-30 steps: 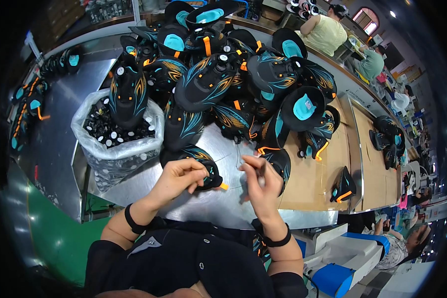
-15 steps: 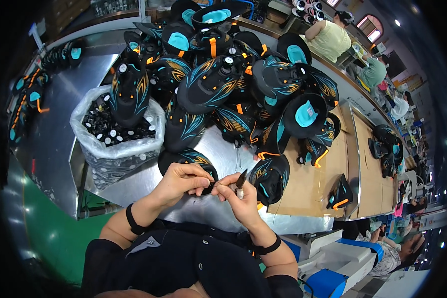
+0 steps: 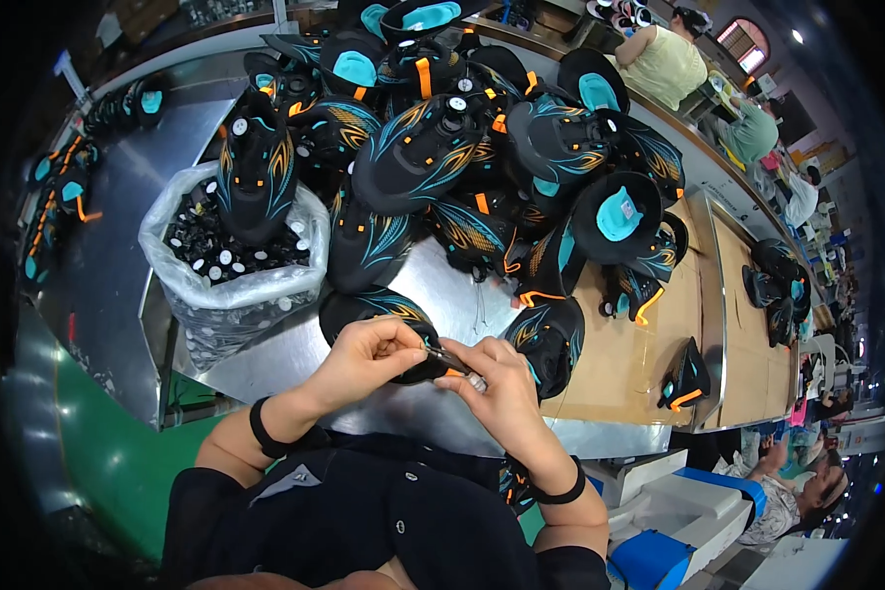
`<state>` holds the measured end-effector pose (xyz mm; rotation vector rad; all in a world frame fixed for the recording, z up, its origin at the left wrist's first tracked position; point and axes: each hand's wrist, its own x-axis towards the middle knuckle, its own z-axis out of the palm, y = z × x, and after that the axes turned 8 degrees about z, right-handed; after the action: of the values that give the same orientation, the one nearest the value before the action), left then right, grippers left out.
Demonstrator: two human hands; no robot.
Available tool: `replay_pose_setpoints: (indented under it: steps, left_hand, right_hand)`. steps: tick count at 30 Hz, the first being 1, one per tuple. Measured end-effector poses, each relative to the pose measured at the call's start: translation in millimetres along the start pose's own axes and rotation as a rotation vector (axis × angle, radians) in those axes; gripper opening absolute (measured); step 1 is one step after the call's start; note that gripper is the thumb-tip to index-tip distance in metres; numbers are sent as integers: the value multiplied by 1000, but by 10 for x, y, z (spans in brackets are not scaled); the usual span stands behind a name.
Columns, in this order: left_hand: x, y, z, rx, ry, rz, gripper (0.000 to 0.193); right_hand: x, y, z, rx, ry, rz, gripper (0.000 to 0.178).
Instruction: The worker is performing detail work on shoe uppers, possibly attaching decorative elements or trimming threads using a small hand tool.
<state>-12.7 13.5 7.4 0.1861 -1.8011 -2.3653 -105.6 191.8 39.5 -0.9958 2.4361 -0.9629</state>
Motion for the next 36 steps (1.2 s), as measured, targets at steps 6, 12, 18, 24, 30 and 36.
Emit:
replay_pose_setpoints:
  steps: [6,12,18,24,30,36]
  left_hand:
    - [-49,-27,57,478,18,301,6]
    - [-25,76,90,562,-29,272,9]
    - [-227,399,-193,-231,-266,-288,23]
    - [-505,958,-199,142,-207,-154,21]
    - [28,1634,-459,395,518,1020,18]
    - [1525,1714,-799,1048,770,1540,23]
  right_hand:
    - [-41,-23,-23,-237,38,-71,48]
    - [-51,48,39,-341,126,-156,34]
    - [-3,231,-6,-462,255,-339,16]
    - [48,260,-172,-349,195,-505,30]
    - [7,827,-628,-13,545,-22,17]
    - [-120,1072,-113,-2,378,18,19]
